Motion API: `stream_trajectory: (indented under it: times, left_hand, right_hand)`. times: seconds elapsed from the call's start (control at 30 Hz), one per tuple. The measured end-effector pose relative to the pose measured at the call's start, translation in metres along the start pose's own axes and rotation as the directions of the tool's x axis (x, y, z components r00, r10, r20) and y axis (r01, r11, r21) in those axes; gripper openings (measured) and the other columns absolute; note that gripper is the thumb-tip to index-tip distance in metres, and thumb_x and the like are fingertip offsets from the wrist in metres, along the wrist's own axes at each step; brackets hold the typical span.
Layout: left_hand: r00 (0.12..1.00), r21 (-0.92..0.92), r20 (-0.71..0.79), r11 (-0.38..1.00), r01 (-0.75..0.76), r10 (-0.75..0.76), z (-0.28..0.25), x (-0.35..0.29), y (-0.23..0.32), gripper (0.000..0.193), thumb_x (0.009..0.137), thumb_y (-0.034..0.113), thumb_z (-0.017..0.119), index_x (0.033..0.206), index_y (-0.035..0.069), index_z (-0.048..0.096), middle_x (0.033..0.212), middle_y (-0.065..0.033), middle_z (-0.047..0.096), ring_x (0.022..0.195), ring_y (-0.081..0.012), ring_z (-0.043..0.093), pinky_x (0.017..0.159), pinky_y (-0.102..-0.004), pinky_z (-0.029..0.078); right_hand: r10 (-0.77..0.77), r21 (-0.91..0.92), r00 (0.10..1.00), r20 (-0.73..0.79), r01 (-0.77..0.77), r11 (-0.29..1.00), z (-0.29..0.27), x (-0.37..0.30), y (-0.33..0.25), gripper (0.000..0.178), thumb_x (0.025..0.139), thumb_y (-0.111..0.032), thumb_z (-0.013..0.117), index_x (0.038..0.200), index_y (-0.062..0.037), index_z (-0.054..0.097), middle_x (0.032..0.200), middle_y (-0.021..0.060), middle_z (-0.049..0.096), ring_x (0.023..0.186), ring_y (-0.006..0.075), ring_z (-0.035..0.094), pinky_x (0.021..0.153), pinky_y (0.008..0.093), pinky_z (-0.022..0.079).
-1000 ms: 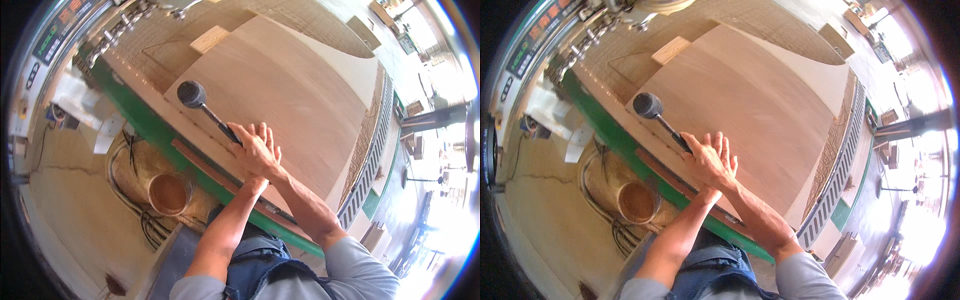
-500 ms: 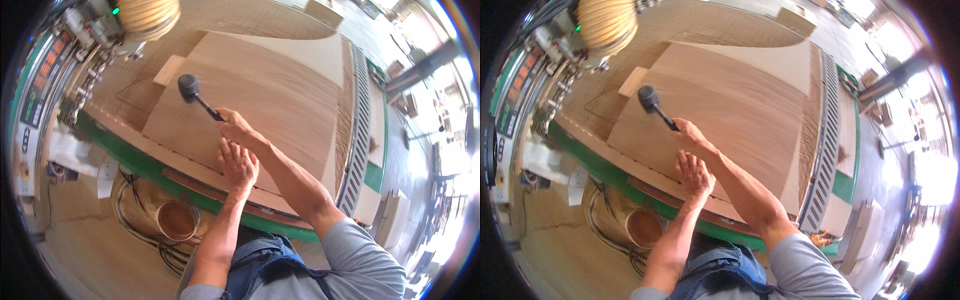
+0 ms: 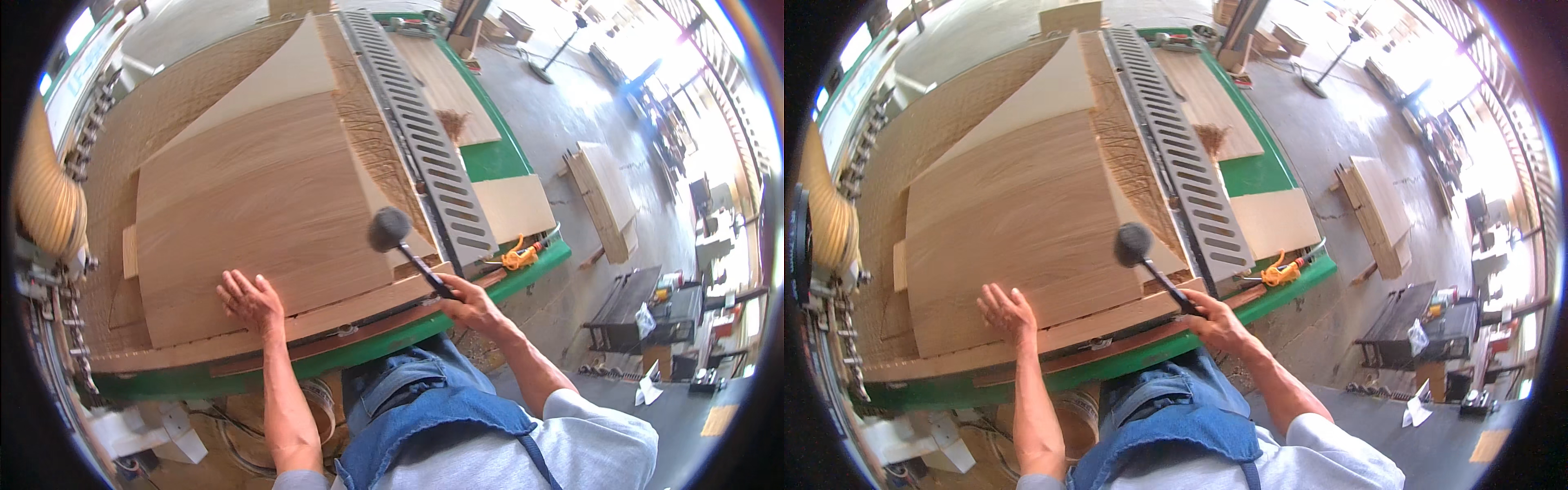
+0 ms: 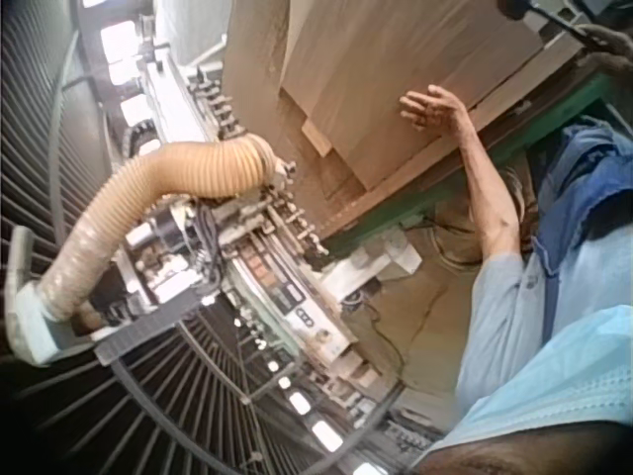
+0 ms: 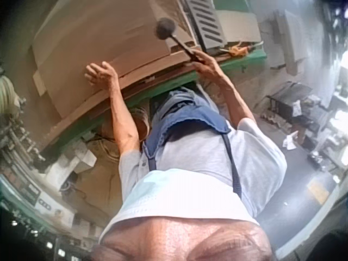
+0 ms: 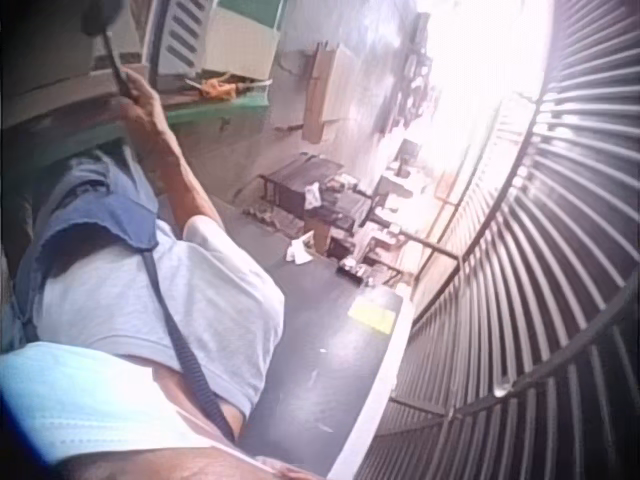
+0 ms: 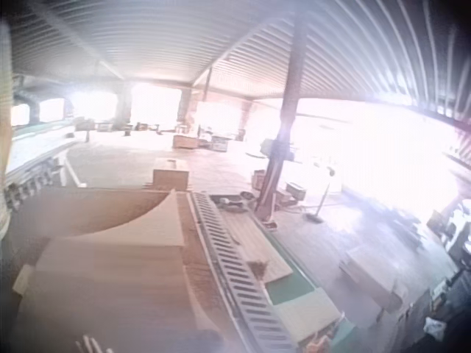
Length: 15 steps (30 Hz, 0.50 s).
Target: The person places a wooden panel onto the bed of a CNC machine, aligns it against the guide rail, and uses a rubber mallet to tap it into place before operating the control computer using a mouse.
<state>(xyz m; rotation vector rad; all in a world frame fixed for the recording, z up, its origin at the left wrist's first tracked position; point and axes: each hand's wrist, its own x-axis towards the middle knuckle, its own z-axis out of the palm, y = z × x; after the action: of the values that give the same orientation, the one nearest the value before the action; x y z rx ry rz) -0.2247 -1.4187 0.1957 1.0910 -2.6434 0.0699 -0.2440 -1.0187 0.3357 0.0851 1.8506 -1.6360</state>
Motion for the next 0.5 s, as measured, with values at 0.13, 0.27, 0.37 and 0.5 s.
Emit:
stream_trajectory:
  times: [0.13, 0.27, 0.37, 0.5]
  left_hand:
    - [0.993, 0.044, 0.11, 0.998, 0.037, -0.042, -0.001, -0.001, 0.006, 0.058, 0.1, 0.039, 0.047, 0.147, 0.006, 0.041, 0.158, -0.0099, 0.032, 0.145, -0.0367, 0.028, 0.115, -0.0514, 0.025]
    - [0.988, 0.039, 0.146, 0.998, 0.039, -0.044, -0.005, -0.029, 0.056, 0.057, 0.099, 0.036, 0.049, 0.145, 0.003, 0.042, 0.157, -0.012, 0.033, 0.144, -0.0371, 0.029, 0.116, -0.0502, 0.026]
    - [0.985, 0.004, 0.089, 0.988, -0.152, 0.151, -0.005, -0.073, 0.128, 0.057, 0.098, 0.033, 0.051, 0.145, 0.003, 0.041, 0.156, -0.0155, 0.032, 0.144, -0.0389, 0.027, 0.115, -0.0518, 0.025]
    - [0.985, 0.02, 0.062, 0.986, -0.165, 0.163, -0.014, -0.084, 0.166, 0.059, 0.099, 0.035, 0.047, 0.148, 0.004, 0.037, 0.158, -0.0146, 0.03, 0.145, -0.037, 0.025, 0.115, -0.051, 0.024]
  right_hand:
    - [-0.045, 0.105, 0.961, -0.273, 0.077, 0.992, -0.072, -0.024, 0.035, 0.057, 0.088, -0.003, 0.059, 0.143, -0.0097, 0.048, 0.08, -0.001, 0.058, 0.063, 0.0055, 0.046, 0.053, 0.0224, 0.036]
    - [-0.067, -0.036, 0.843, -0.534, 0.056, 0.998, -0.139, 0.009, 0.066, 0.053, 0.086, -0.009, 0.063, 0.138, -0.0067, 0.052, 0.08, -0.0001, 0.059, 0.066, 0.0089, 0.051, 0.059, 0.0248, 0.042]
    - [-0.223, -0.25, 0.753, -0.619, 0.08, 0.965, -0.194, 0.056, 0.073, 0.052, 0.085, -0.013, 0.063, 0.136, -0.0086, 0.055, 0.08, 0.0087, 0.064, 0.072, 0.016, 0.061, 0.066, 0.0302, 0.048]
    - [-0.281, -0.436, 0.696, -0.661, -0.051, 0.899, -0.255, 0.129, 0.078, 0.053, 0.083, -0.015, 0.06, 0.135, -0.0104, 0.053, 0.103, 0.0271, 0.067, 0.1, 0.0428, 0.064, 0.087, 0.0459, 0.05]
